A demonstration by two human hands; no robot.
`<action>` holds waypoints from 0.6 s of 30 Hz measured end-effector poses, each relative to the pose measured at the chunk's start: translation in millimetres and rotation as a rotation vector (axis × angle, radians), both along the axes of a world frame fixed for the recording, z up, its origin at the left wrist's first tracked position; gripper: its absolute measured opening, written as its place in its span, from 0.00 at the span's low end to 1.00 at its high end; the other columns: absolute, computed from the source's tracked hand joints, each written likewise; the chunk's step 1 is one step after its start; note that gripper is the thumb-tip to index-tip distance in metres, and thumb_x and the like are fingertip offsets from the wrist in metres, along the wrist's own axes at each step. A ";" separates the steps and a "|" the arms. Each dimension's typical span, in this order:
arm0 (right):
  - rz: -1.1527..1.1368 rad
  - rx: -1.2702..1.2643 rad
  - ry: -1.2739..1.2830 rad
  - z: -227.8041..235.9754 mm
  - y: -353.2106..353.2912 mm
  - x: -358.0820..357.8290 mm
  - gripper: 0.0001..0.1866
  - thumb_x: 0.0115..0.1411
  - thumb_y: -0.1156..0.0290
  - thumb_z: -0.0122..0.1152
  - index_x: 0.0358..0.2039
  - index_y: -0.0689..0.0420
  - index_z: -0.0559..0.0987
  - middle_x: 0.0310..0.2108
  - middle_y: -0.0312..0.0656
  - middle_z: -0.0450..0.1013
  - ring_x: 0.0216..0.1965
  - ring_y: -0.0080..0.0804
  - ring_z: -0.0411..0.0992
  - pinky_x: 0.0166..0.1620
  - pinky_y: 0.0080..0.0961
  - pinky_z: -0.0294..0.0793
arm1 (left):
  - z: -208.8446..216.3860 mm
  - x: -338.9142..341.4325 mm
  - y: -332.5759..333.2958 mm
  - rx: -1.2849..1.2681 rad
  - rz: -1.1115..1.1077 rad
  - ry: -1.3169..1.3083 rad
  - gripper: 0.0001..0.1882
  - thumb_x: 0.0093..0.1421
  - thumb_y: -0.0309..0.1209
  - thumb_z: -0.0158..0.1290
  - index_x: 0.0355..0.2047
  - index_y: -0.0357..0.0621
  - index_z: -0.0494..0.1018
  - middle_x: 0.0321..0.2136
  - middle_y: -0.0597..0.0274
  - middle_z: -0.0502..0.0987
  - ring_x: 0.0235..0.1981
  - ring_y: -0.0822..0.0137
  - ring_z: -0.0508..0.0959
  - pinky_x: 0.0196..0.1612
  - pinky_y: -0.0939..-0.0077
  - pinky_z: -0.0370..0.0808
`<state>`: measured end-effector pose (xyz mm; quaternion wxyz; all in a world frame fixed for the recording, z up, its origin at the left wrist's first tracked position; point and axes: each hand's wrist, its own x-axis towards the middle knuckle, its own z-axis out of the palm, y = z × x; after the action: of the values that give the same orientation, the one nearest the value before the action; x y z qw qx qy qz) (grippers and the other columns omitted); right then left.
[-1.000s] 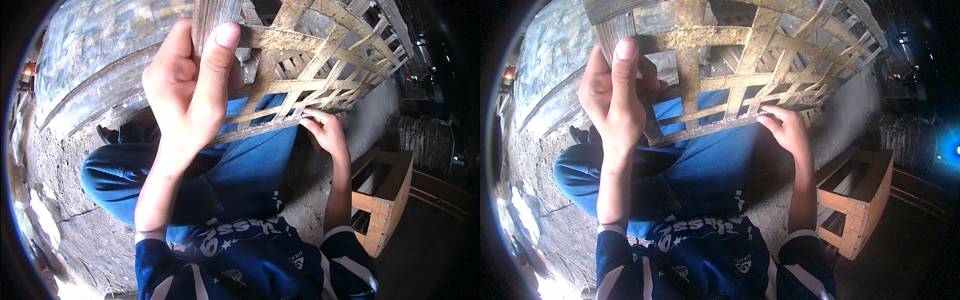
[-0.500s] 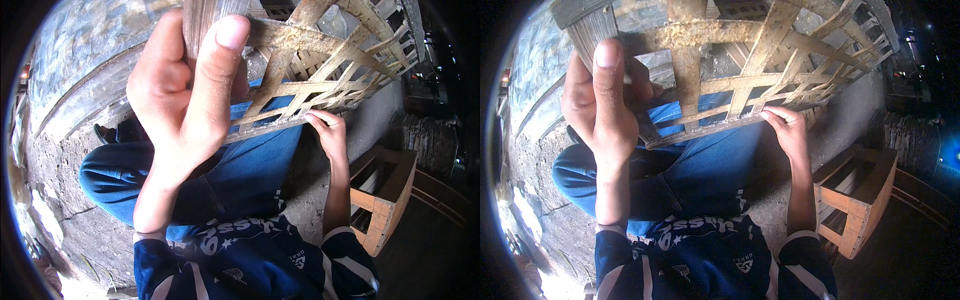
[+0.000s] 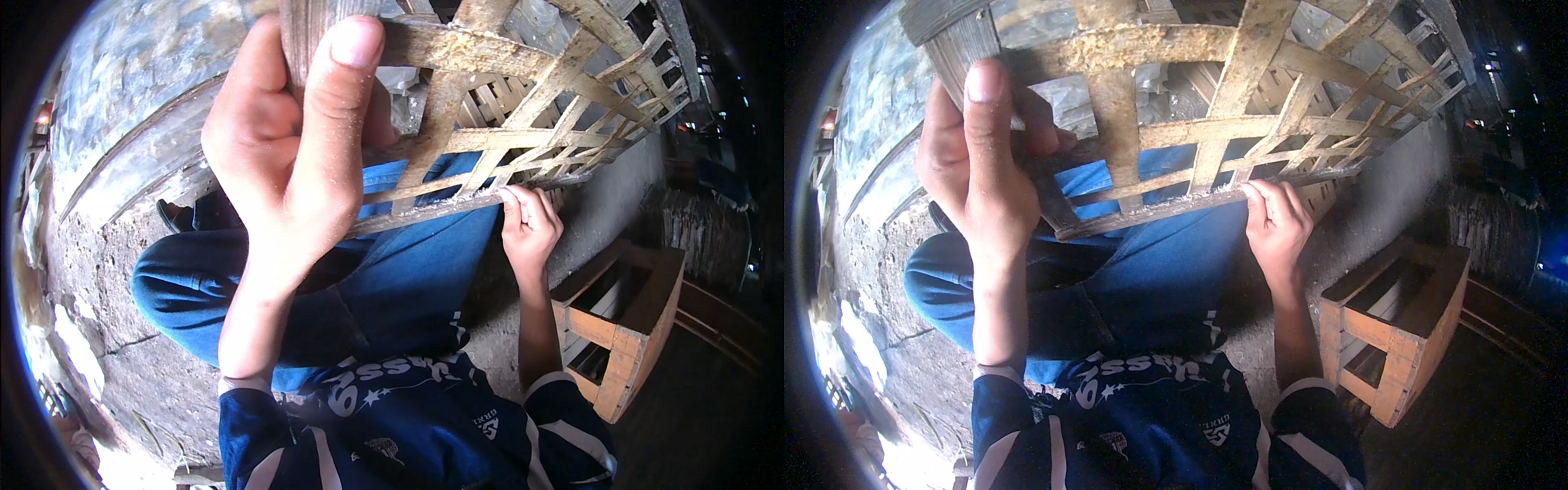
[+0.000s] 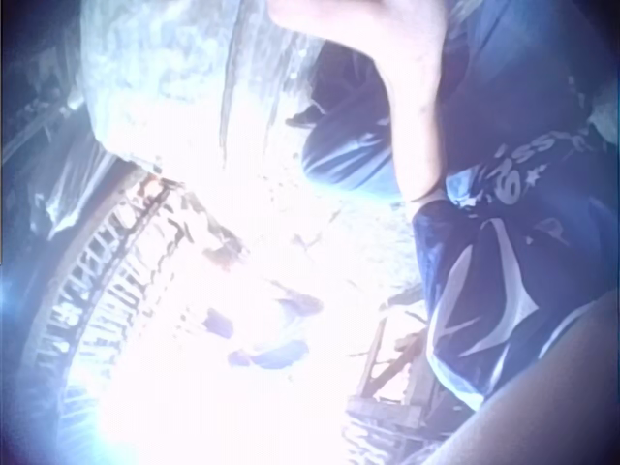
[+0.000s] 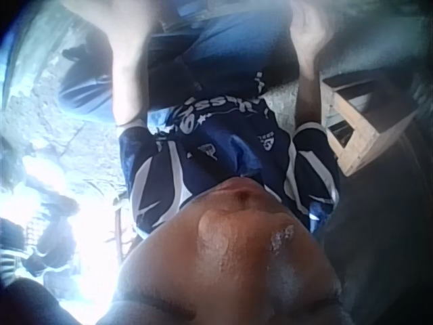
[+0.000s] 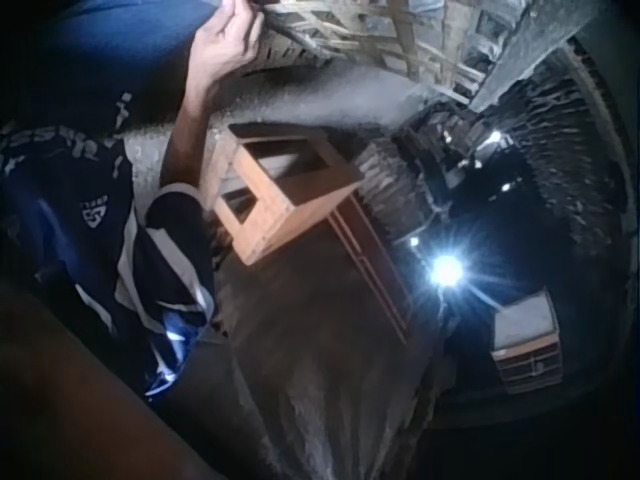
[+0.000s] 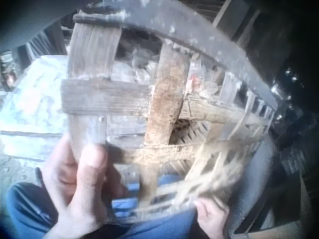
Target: The person sits on the floor and assembles bamboo trays by hand. They place a plastic sheet over a tray, then pick up a bamboo lattice frame and press it into place, repeating the process with additional frames.
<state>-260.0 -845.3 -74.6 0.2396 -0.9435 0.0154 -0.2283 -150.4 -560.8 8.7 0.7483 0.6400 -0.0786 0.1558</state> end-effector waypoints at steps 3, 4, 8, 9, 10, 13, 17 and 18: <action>-0.039 0.030 -0.049 -11.2 -7.6 -9.6 0.04 0.67 0.77 0.62 0.41 0.62 0.80 0.31 0.36 0.76 0.30 0.22 0.75 0.32 0.25 0.73 | 12.2 -2.8 -2.1 0.098 -0.013 -0.098 0.18 0.75 0.43 0.50 0.42 0.38 0.74 0.20 0.64 0.75 0.18 0.76 0.72 0.25 0.82 0.73; -0.061 0.133 -0.096 -17.7 -13.5 -13.4 0.04 0.68 0.77 0.61 0.41 0.62 0.79 0.31 0.35 0.75 0.30 0.22 0.73 0.33 0.25 0.72 | 0.4 0.5 -2.7 0.073 0.003 -0.184 0.18 0.75 0.43 0.49 0.42 0.38 0.74 0.20 0.64 0.75 0.18 0.76 0.72 0.25 0.83 0.72; -0.170 0.814 -0.049 -34.3 -66.8 -59.9 0.11 0.75 0.68 0.52 0.39 0.61 0.77 0.27 0.33 0.68 0.26 0.18 0.62 0.32 0.19 0.63 | -1.2 1.8 1.9 0.030 -0.022 -0.019 0.18 0.75 0.43 0.49 0.42 0.38 0.74 0.20 0.64 0.75 0.19 0.76 0.73 0.26 0.82 0.73; -0.204 0.892 -0.054 -50.3 -90.1 -82.2 0.12 0.74 0.66 0.53 0.37 0.60 0.77 0.27 0.33 0.68 0.27 0.18 0.63 0.32 0.19 0.64 | 7.8 -1.8 -0.8 0.020 -0.037 0.019 0.18 0.75 0.43 0.50 0.42 0.39 0.74 0.20 0.64 0.75 0.19 0.76 0.74 0.26 0.82 0.74; -0.354 0.641 0.237 -62.7 -108.5 -104.4 0.12 0.73 0.64 0.54 0.36 0.59 0.78 0.27 0.36 0.71 0.27 0.22 0.67 0.33 0.22 0.67 | 17.1 -5.6 -3.2 0.013 -0.048 0.058 0.17 0.74 0.43 0.50 0.42 0.39 0.74 0.20 0.64 0.74 0.19 0.76 0.74 0.26 0.81 0.75; -0.468 -0.198 0.576 -85.3 -137.5 -156.8 0.09 0.67 0.63 0.63 0.37 0.55 0.82 0.35 0.45 0.80 0.34 0.43 0.78 0.42 0.33 0.75 | -5.9 3.0 1.5 -0.056 -0.068 -0.004 0.17 0.74 0.43 0.50 0.43 0.39 0.74 0.20 0.65 0.74 0.20 0.76 0.73 0.27 0.79 0.78; -0.543 -0.176 0.304 -69.1 -118.6 -141.5 0.12 0.62 0.68 0.69 0.46 0.53 0.84 0.44 0.45 0.81 0.43 0.44 0.79 0.47 0.35 0.76 | -1.8 1.7 -0.5 0.012 -0.015 -0.006 0.17 0.74 0.43 0.50 0.43 0.39 0.74 0.21 0.64 0.74 0.20 0.76 0.72 0.27 0.79 0.77; -0.510 0.027 0.194 -55.0 -101.8 -121.2 0.13 0.63 0.69 0.68 0.48 0.53 0.83 0.44 0.44 0.80 0.43 0.42 0.78 0.47 0.34 0.76 | -4.4 2.2 -0.2 -0.038 -0.020 0.000 0.17 0.74 0.43 0.50 0.42 0.39 0.74 0.21 0.63 0.74 0.20 0.75 0.72 0.27 0.78 0.77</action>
<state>-381.2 -947.1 -129.6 0.1844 -0.9234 0.2783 -0.1896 -148.2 -561.0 4.3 0.7620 0.6248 -0.0820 0.1495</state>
